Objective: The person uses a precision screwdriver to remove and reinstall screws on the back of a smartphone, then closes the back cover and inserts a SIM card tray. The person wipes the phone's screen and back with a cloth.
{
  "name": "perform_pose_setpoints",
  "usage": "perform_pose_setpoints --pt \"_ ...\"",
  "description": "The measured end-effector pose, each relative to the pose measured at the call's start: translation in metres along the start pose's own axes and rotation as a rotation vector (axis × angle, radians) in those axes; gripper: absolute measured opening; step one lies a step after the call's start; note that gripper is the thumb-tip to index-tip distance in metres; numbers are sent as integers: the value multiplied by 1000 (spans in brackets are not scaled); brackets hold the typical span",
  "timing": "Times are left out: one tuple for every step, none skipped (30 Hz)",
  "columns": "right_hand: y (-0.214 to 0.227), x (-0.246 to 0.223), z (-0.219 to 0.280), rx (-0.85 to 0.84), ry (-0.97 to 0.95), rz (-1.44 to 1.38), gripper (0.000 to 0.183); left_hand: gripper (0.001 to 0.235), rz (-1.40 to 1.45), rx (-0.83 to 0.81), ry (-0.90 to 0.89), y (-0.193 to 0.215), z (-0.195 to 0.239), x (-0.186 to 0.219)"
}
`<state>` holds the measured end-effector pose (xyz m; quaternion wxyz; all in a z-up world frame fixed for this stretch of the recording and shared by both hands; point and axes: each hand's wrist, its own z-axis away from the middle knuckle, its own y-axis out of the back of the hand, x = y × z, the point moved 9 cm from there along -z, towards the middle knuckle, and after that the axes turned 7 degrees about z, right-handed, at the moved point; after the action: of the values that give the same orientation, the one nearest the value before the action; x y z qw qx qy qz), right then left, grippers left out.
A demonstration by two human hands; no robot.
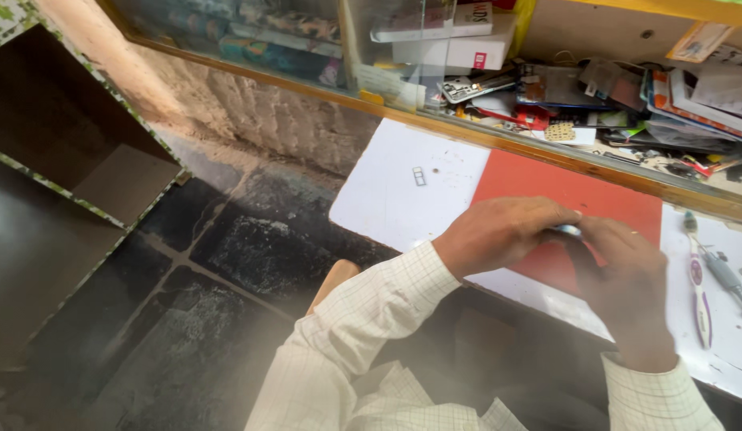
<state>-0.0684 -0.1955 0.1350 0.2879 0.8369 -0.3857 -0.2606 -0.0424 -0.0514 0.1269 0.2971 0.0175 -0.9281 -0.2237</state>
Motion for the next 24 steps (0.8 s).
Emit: perform_pose_setpoints --pt "0 4 2 -1 -40 -47 26 32 23 28 -6 0 2 -3" --pt "3 8 3 2 -81 -88 25 31 48 55 -19 1 4 -6" --pt "6 13 4 -5 -107 -125 28 29 224 68 40 0 8 -18" --pt "8 18 6 -14 -137 -163 31 27 402 80 103 -3 13 -32" --pt "8 25 7 -24 -166 -200 33 25 581 90 166 -7 18 -47" --pt "10 30 8 -36 -172 -197 29 24 683 143 191 -6 22 -59" --pt "11 37 6 -48 -177 -194 26 23 786 196 217 -3 25 -73" --pt "14 43 10 -62 -189 -184 22 22 898 246 245 -4 28 -85" --pt "15 46 12 -62 -176 -136 24 22 870 250 301 -7 31 -96" --pt "14 49 12 -62 -168 -84 25 23 845 248 358 -10 33 -104" --pt "14 52 12 -63 -159 -33 27 24 820 245 414 -13 36 -110" --pt "12 52 13 -61 -145 -32 26 24 683 221 390 -10 36 -109" --pt "9 50 13 -59 -130 -31 24 24 547 197 363 -6 35 -105" --pt "7 47 12 -58 -112 -32 23 24 409 176 332 -1 34 -100" --pt "4 45 11 -67 -129 -49 23 23 404 148 358 -2 33 -98" --pt "0 43 11 -77 -144 -69 22 23 396 123 386 -5 33 -96" --pt "-3 41 12 -87 -158 -90 21 23 387 98 413 -7 32 -95" --pt "-4 40 11 -93 -171 -95 22 22 392 100 393 -5 30 -90" --pt "-5 39 12 -99 -184 -101 22 21 397 103 373 -3 27 -86" --pt "-6 39 11 -103 -192 -108 23 20 398 110 350 0 25 -83" --pt "-6 42 13 -107 -230 -133 24 20 401 109 352 0 24 -82" --pt "-6 46 15 -110 -269 -157 26 20 404 107 353 -1 22 -81" --pt "-6 51 18 -112 -307 -182 28 19 407 106 354 -1 22 -81" --pt "-6 56 22 -114 -345 -247 28 19 397 107 344 -1 22 -80"
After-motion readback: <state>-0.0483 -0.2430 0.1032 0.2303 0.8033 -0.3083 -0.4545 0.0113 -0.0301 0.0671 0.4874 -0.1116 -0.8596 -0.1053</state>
